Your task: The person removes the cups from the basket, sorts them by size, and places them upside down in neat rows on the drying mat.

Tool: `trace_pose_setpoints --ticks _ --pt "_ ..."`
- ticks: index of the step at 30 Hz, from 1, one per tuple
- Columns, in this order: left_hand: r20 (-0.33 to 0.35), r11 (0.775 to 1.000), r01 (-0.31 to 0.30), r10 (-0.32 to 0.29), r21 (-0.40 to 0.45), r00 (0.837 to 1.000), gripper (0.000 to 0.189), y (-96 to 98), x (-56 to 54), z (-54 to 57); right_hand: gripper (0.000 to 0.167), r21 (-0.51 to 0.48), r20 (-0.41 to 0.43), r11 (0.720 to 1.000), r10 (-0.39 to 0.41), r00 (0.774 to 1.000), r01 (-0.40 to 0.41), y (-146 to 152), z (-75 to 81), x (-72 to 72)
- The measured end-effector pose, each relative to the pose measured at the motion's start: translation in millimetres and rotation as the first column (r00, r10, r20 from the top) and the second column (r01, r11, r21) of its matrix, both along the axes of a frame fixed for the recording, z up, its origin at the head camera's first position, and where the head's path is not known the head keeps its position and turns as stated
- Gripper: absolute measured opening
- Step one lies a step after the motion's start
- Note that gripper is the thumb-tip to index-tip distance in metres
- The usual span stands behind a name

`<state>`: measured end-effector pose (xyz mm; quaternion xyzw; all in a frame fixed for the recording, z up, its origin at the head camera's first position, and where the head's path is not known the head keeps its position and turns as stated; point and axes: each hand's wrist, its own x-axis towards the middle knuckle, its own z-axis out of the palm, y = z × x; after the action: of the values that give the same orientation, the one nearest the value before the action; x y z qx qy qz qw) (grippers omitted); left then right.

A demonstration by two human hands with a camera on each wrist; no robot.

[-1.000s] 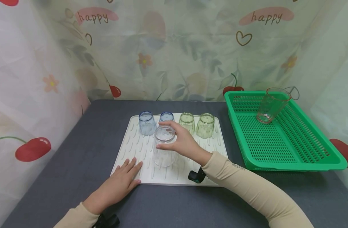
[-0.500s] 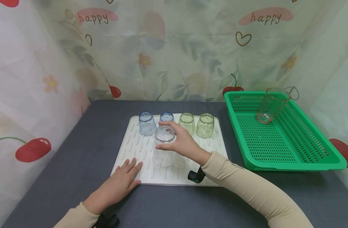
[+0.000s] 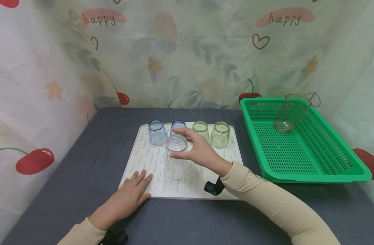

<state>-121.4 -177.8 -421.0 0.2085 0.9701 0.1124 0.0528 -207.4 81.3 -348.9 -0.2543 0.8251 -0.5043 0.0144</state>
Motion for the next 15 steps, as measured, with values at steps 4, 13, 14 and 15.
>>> trace_pose_setpoints --ticks 4,13,14,15 --pt "0.005 1.0 0.0 0.0 0.008 1.0 0.055 -0.5 0.5 -0.1 0.069 -0.021 -0.003 1.0 -0.013 1.0 0.013 7.5 10.3 3.8" --pt "0.004 1.0 -0.001 0.001 0.012 1.0 0.056 -0.5 1.3 0.7 0.056 -0.02 -0.021 0.999 -0.041 0.999 0.04 38.1 41.4 22.7" --pt "-0.003 1.0 0.0 0.0 0.014 1.0 0.055 -0.6 1.3 0.5 0.055 -0.016 -0.032 0.999 -0.038 0.999 0.038 42.4 44.2 24.6" --pt "-0.007 1.0 0.002 -0.002 0.017 1.0 0.055 -0.7 1.4 0.2 0.054 -0.013 -0.047 0.999 -0.038 0.998 0.037 46.5 46.7 26.5"
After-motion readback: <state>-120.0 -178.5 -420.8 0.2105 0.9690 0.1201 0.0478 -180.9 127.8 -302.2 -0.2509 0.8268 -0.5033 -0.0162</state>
